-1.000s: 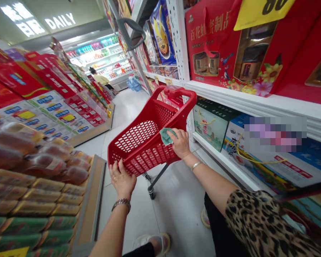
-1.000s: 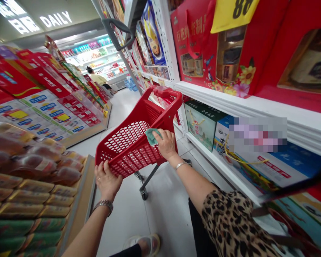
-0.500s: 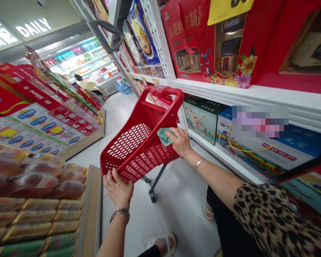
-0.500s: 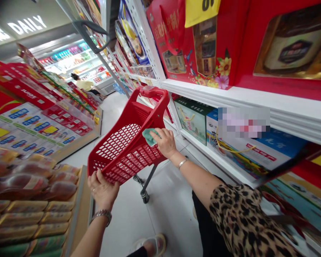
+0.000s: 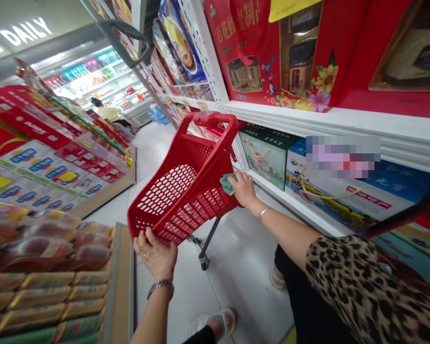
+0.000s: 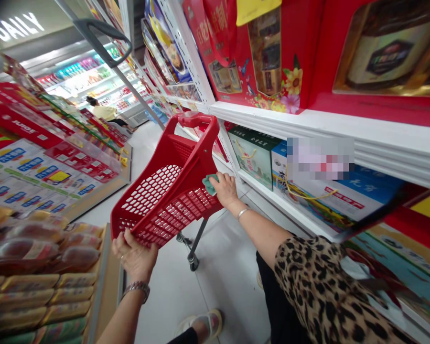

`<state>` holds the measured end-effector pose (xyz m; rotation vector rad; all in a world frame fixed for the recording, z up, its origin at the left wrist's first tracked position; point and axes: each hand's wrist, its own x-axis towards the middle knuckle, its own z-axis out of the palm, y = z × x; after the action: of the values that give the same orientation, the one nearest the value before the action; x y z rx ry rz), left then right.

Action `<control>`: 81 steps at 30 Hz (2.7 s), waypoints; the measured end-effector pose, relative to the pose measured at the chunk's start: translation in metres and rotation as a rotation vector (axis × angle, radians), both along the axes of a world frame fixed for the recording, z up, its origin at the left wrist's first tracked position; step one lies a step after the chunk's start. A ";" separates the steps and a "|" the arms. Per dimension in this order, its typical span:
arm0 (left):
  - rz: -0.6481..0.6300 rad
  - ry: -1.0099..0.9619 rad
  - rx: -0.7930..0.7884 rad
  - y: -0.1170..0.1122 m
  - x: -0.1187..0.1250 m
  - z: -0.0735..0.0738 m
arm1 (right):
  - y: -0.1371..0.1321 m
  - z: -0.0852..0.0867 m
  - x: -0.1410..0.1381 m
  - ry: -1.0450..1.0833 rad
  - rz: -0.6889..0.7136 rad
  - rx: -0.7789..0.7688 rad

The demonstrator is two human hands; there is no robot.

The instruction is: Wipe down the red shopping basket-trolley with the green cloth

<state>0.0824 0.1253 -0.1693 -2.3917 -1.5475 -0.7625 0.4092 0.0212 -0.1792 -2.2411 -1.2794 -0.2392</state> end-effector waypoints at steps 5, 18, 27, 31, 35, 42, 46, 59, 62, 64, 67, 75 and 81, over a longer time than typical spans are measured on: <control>0.022 0.004 -0.017 -0.003 0.003 0.002 | -0.005 -0.009 -0.004 0.052 0.076 -0.212; 0.014 -0.003 -0.008 -0.004 -0.002 0.001 | 0.000 0.025 -0.006 -0.073 0.092 0.217; 0.013 0.007 -0.013 -0.007 -0.003 0.001 | 0.002 0.002 -0.019 -0.057 0.171 0.076; 0.016 0.004 -0.021 -0.007 -0.001 0.001 | 0.002 -0.006 -0.019 -0.046 0.176 0.065; 0.020 -0.002 -0.024 -0.008 -0.001 0.001 | 0.003 -0.010 -0.021 -0.051 0.148 0.062; 0.010 -0.012 -0.014 -0.009 -0.004 0.001 | 0.010 -0.025 -0.042 -0.182 0.279 0.148; 0.047 -0.013 -0.035 -0.011 -0.003 0.003 | 0.023 -0.035 -0.073 -0.297 0.471 0.242; 0.052 -0.028 -0.034 -0.020 -0.008 0.005 | 0.043 -0.031 -0.123 -0.449 0.636 0.396; 0.056 -0.027 -0.030 -0.020 -0.011 0.003 | 0.038 -0.031 -0.103 -0.406 0.611 0.365; 0.059 -0.033 -0.031 -0.021 -0.012 0.002 | 0.031 -0.031 -0.087 -0.389 0.567 0.335; 0.068 -0.046 -0.034 -0.022 -0.010 0.001 | 0.017 -0.030 -0.061 -0.377 0.464 0.268; 0.091 -0.070 -0.060 -0.031 0.000 0.005 | -0.011 -0.023 -0.020 -0.199 0.158 0.160; 0.102 -0.046 -0.073 -0.037 0.001 0.007 | 0.001 -0.020 -0.052 -0.203 0.283 0.201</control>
<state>0.0830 0.0882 -0.1624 -2.3390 -1.7291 -0.7576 0.3572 0.0219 -0.1994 -1.8796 -1.5843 -0.4750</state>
